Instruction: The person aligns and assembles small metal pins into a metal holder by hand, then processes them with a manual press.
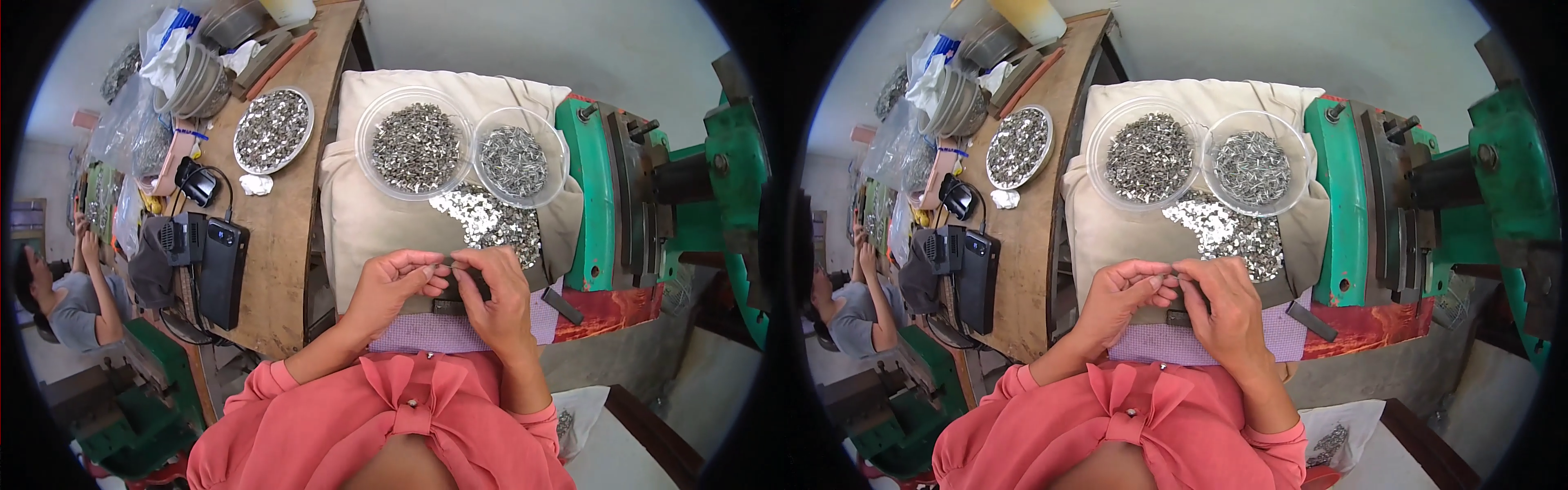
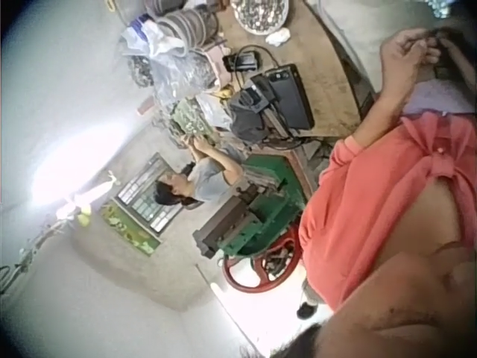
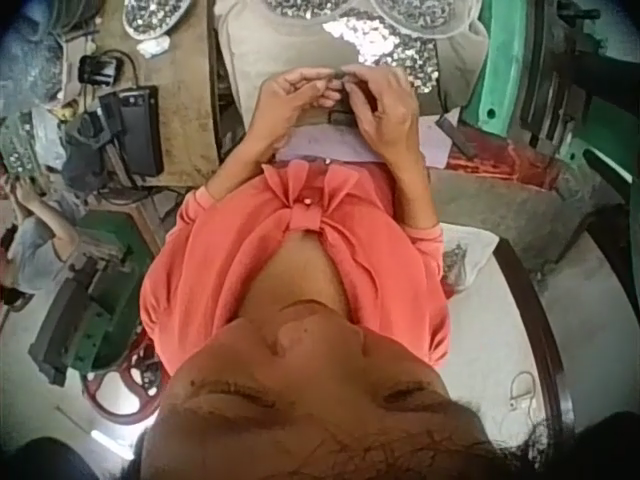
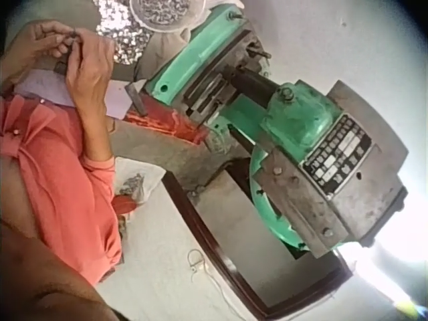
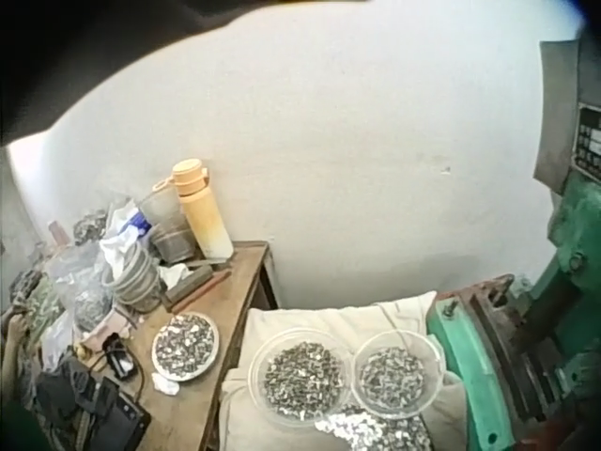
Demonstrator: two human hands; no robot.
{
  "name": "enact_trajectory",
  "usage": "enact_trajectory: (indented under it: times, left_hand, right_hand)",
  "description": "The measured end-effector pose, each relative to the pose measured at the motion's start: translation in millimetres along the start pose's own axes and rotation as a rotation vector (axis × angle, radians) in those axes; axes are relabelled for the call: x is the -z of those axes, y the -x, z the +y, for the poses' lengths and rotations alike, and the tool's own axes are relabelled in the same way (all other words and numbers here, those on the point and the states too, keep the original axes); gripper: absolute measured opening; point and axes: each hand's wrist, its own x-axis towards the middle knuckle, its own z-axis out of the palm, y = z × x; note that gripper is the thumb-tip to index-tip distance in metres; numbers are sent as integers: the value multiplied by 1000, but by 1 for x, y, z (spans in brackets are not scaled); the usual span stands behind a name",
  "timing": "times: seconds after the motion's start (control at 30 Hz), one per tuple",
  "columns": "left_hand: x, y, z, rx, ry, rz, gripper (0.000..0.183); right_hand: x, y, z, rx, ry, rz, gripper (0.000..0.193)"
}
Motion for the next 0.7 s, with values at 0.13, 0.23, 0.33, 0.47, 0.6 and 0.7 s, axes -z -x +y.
enact_trajectory:
  times: [0.13, 0.23, 0.33, 0.47, 0.6, 0.7]
  left_hand:
    - [0, -1, 0, -3, -5, -6, 27]
    - [0, -1, 0, -3, -38, 0, 27]
    - [-2, -2, 2, 0, -50, 9, 26]
    - [0, -2, 0, -5, -51, -5, 26]
    - [1, -1, 0, -17, -29, -38, 26]
    - [1, -1, -2, -31, -47, -48, 24]
  right_hand:
    - [-2, 0, 1, 5, -8, -10, 29]
    - [-3, 0, 1, 10, -27, -27, 31]
    - [-4, -1, 2, 12, -15, -46, 33]
    - [-5, 0, 4, 14, -7, -73, 32]
    - [-4, 0, 3, 13, -2, -96, 31]
    - [-4, 1, 3, 15, 15, -120, 32]
